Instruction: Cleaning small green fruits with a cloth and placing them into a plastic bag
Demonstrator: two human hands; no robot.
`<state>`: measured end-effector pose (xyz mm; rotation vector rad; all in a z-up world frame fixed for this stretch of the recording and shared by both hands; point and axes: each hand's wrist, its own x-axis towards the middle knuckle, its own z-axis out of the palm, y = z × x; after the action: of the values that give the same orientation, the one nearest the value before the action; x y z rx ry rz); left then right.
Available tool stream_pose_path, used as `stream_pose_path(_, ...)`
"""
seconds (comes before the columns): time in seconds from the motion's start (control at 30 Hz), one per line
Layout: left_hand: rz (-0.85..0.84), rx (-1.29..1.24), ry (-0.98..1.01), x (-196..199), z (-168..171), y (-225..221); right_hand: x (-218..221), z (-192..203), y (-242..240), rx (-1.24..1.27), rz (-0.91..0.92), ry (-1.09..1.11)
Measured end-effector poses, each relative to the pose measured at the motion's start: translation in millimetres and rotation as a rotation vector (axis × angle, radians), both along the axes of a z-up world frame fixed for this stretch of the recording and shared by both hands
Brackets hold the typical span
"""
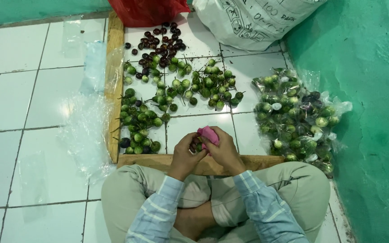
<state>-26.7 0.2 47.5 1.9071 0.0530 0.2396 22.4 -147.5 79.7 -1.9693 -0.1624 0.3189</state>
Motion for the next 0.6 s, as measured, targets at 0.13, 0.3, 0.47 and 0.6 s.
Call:
stream_pose_path(0.13, -0.014, 0.004, 0.025, 3.9, 14.1, 0.5, 0.1, 27.3, -3.4, 0.206, -0.168, 0.005)
stream_pose_path(0.3, 0.132, -0.299, 0.131, 8.1, -13.6, 3.3, 10.6, 41.6, -10.5, 0.467, -0.328, -0.07)
stream_pose_path(0.47, 0.281, -1.11, 0.318, 14.8, -14.2, 0.1, -25.4, 67.4, 10.1, 0.235, -0.033, -0.205)
stream_pose_path(0.6, 0.197, -1.244, 0.453, 11.2, -63.0, 3.3, -17.2, 18.8, 12.0, -0.064, 0.209, -0.318)
